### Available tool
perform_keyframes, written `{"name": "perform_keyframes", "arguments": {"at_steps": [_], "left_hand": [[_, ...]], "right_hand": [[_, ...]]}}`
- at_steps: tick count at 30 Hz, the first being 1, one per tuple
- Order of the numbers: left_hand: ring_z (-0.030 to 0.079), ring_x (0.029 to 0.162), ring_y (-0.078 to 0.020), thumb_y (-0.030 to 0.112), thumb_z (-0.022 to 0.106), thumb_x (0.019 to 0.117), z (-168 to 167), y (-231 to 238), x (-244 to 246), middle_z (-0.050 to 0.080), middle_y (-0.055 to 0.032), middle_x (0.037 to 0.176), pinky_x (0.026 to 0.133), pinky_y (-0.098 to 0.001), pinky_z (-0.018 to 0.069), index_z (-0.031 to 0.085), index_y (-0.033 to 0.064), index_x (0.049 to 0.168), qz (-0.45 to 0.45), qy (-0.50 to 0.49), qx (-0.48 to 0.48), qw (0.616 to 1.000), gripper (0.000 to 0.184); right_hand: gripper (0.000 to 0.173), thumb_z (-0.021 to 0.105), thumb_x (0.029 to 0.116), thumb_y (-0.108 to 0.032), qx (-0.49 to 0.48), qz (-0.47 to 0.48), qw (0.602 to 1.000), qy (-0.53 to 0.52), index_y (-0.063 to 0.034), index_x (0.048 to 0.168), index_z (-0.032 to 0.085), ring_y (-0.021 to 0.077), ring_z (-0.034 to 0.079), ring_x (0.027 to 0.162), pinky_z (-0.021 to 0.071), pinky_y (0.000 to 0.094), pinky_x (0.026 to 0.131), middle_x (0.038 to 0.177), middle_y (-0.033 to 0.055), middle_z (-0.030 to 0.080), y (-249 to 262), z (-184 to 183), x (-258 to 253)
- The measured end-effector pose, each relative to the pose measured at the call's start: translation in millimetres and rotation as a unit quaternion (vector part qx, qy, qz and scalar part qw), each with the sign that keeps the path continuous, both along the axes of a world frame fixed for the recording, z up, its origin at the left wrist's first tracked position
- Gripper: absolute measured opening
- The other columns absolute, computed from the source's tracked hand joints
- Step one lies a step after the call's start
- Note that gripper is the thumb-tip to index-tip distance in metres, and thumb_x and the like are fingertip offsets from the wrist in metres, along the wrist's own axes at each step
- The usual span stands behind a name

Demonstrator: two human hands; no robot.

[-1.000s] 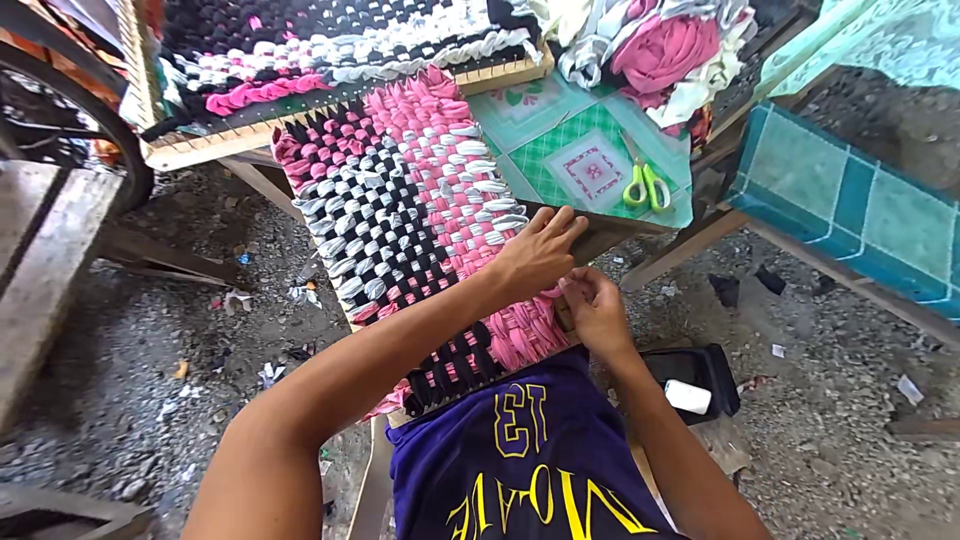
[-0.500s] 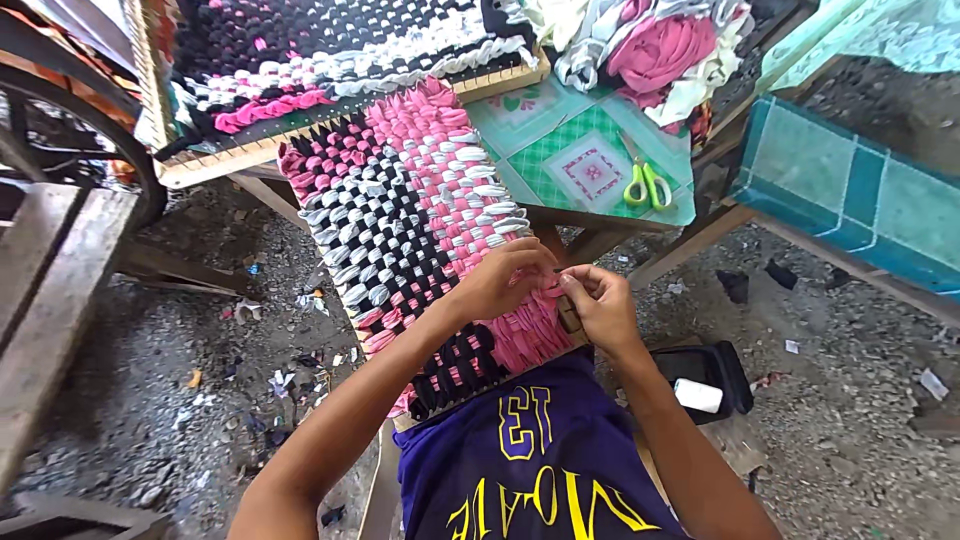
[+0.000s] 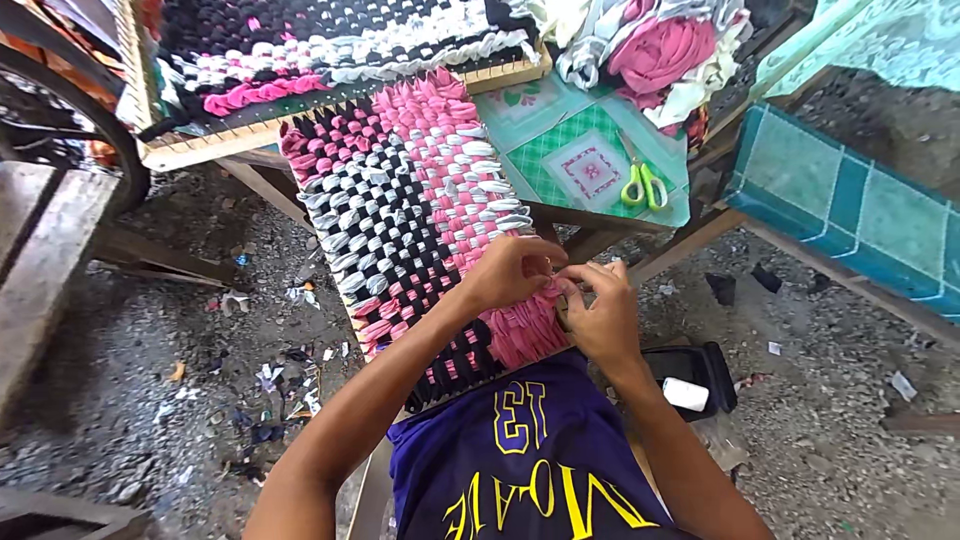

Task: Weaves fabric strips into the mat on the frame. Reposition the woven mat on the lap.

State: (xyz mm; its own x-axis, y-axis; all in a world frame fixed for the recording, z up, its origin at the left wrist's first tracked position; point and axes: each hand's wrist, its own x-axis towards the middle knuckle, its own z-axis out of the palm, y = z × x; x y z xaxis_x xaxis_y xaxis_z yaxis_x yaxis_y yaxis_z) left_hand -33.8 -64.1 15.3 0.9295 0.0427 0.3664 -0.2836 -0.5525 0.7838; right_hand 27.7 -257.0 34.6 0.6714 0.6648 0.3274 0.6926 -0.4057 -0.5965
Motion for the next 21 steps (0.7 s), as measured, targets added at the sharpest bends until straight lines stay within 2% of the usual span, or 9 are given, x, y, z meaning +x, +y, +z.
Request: {"name": "perform_keyframes", "arguments": {"at_steps": [1,2,4,6,9,13,15,19,21], "left_hand": [[0.073,0.093,-0.0129,0.007,0.077,0.0840,-2,-2,1,0.078,-0.0039,0.095,0.093,-0.0368,0.0584,0.079,0.0066,0.105,0.002,-0.015,0.031,0.999,0.021],[0.072,0.096,-0.0165,0.010,0.075,0.0841,-4,-5,2,0.076,-0.0063,0.094,0.093,-0.0387,0.0570,0.080,0.0065,0.097,0.006,-0.030,0.057,0.998,0.014],[0.070,0.098,-0.0202,0.011,0.074,0.0847,-9,-8,2,0.074,-0.0086,0.094,0.093,-0.0406,0.0557,0.080,0.0062,0.091,0.022,-0.051,0.067,0.996,0.010],[0.073,0.099,-0.0179,0.004,0.072,0.0849,-12,-6,-1,0.077,-0.0084,0.095,0.100,-0.0404,0.0559,0.080,0.0054,0.091,0.034,-0.069,0.025,0.997,0.010],[0.074,0.090,-0.0126,0.001,0.072,0.0840,-16,-4,-6,0.078,-0.0069,0.094,0.086,-0.0358,0.0605,0.080,0.0053,0.091,0.053,-0.082,-0.037,0.995,0.011],[0.074,0.089,-0.0113,0.001,0.075,0.0858,-17,-1,-8,0.078,-0.0071,0.095,0.084,-0.0344,0.0621,0.080,0.0050,0.093,0.049,-0.079,-0.058,0.994,0.009],[0.074,0.088,-0.0114,0.000,0.074,0.0866,-16,1,-8,0.078,-0.0077,0.095,0.084,-0.0339,0.0617,0.080,0.0037,0.094,0.035,-0.078,-0.059,0.995,0.010],[0.074,0.098,-0.0137,-0.001,0.070,0.0914,-13,10,-9,0.078,-0.0086,0.102,0.093,-0.0341,0.0598,0.079,0.0025,0.101,-0.023,-0.078,-0.020,0.996,0.014],[0.070,0.111,-0.0199,0.004,0.068,0.0929,-13,15,-6,0.077,-0.0070,0.108,0.104,-0.0395,0.0528,0.080,0.0068,0.103,-0.040,-0.086,0.061,0.994,0.016]], "right_hand": [[0.015,0.064,0.1003,-0.019,-0.004,-0.003,1.000,0.012,-0.0099,0.105,0.076,0.0248,0.060,0.097,0.0482,0.0434,0.088,0.096,0.0045,0.072,0,1,-2],[0.015,0.065,0.1004,-0.019,-0.004,-0.009,0.999,0.037,-0.0103,0.106,0.076,0.0238,0.061,0.096,0.0498,0.0428,0.086,0.098,0.0049,0.072,0,1,-2],[0.016,0.065,0.1013,-0.023,0.010,-0.019,0.994,0.107,-0.0126,0.108,0.075,0.0202,0.064,0.093,0.0537,0.0418,0.081,0.098,0.0032,0.072,0,-4,3],[0.020,0.062,0.1037,-0.029,0.040,-0.019,0.988,0.149,-0.0145,0.108,0.074,0.0171,0.067,0.091,0.0564,0.0400,0.079,0.096,0.0006,0.073,-2,-11,9],[0.024,0.065,0.1013,-0.034,0.018,0.003,0.989,0.148,-0.0167,0.115,0.074,0.0206,0.062,0.103,0.0506,0.0431,0.086,0.106,0.0005,0.072,-5,-15,12],[0.014,0.077,0.0928,-0.027,0.041,0.001,0.990,0.132,-0.0176,0.103,0.079,0.0192,0.062,0.106,0.0484,0.0419,0.091,0.100,-0.0029,0.074,-2,-23,11],[0.011,0.079,0.0913,-0.025,0.038,-0.006,0.989,0.143,-0.0170,0.099,0.079,0.0198,0.062,0.106,0.0485,0.0426,0.090,0.099,-0.0023,0.074,0,-23,13],[0.011,0.074,0.0948,-0.024,-0.002,-0.010,0.985,0.175,-0.0140,0.099,0.077,0.0230,0.060,0.109,0.0485,0.0449,0.089,0.103,0.0018,0.073,0,-19,15],[0.015,0.068,0.0963,-0.027,-0.011,-0.017,0.983,0.180,-0.0144,0.098,0.076,0.0232,0.060,0.107,0.0482,0.0459,0.088,0.102,0.0018,0.071,0,-18,15]]}}
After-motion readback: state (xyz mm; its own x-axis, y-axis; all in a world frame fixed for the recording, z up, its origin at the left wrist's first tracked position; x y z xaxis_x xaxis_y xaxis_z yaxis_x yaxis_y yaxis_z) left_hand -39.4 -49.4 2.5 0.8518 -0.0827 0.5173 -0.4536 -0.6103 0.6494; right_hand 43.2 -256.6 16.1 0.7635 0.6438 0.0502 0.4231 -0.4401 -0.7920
